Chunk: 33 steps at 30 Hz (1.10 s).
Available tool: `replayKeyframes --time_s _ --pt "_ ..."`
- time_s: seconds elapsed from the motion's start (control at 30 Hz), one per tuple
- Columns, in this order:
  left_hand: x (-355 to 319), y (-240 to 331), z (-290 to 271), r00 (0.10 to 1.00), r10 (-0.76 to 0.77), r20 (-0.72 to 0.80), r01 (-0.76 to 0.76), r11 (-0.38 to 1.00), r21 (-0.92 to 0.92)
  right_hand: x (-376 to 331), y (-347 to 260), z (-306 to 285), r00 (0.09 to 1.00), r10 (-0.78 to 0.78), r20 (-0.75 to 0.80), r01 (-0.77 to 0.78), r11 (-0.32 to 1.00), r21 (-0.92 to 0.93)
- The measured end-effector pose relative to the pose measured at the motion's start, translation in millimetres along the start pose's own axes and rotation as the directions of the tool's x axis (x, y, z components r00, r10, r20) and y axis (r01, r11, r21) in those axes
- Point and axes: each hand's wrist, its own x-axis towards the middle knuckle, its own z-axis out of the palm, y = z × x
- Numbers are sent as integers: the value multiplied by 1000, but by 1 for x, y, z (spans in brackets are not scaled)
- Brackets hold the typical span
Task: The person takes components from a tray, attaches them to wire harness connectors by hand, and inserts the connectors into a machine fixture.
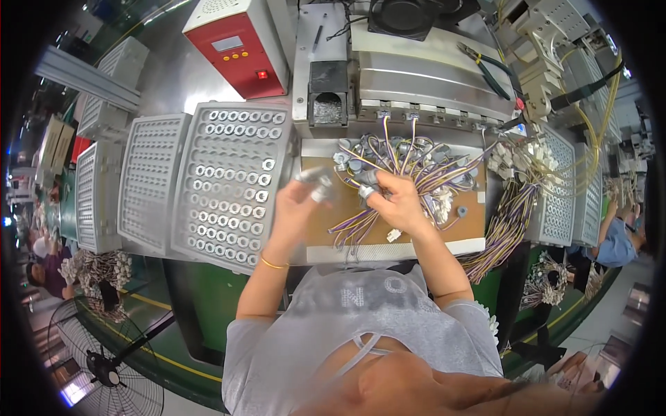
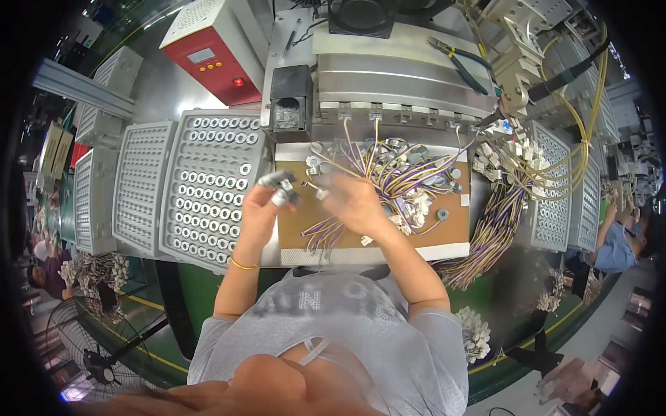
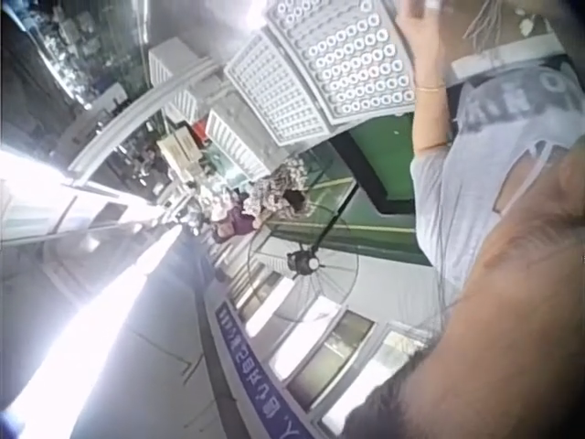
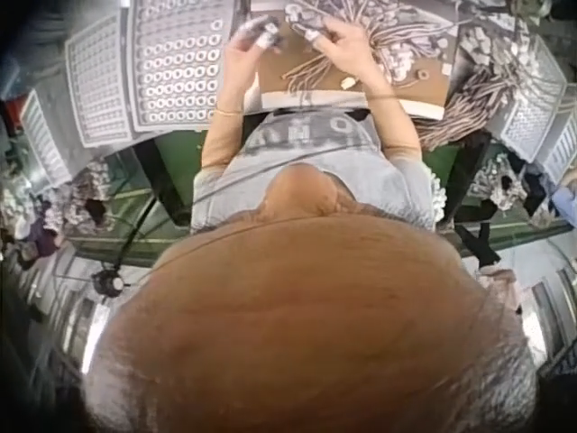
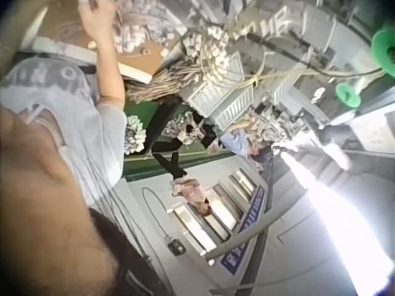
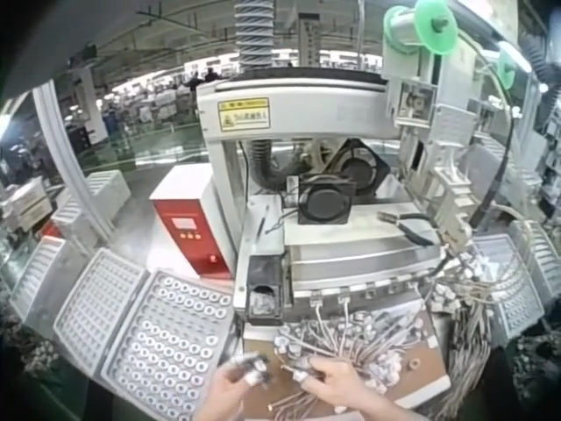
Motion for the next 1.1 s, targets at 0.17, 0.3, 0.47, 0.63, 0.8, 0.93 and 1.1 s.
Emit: replayKeyframes --time_s 0.17,0.3,0.47,0.63,0.8,0.93,1.1 --pt "-7 1 25 990 41 136 -43 999 13 -4 0 0 990 144 -14 -140 977 161" --pt "-9 1 28 983 9 186 -9 1000 1 -6 3 0 983 182 -3 -178 966 186" --pt "-13 7 32 969 64 241 -71 997 22 -8 6 -2 987 160 7 -159 978 134" --pt "-14 8 35 952 185 244 -229 960 164 -7 -9 -13 997 -58 44 61 996 -63" --pt "-8 6 40 986 102 133 -124 977 171 -4 -13 0 999 19 50 -20 999 28" --pt "-6 0 40 996 -80 37 85 982 -167 -4 -20 1 987 156 50 -163 962 218" --pt "-6 -11 57 973 -86 215 149 943 -298 -2 -16 -15 947 248 202 -313 850 424"
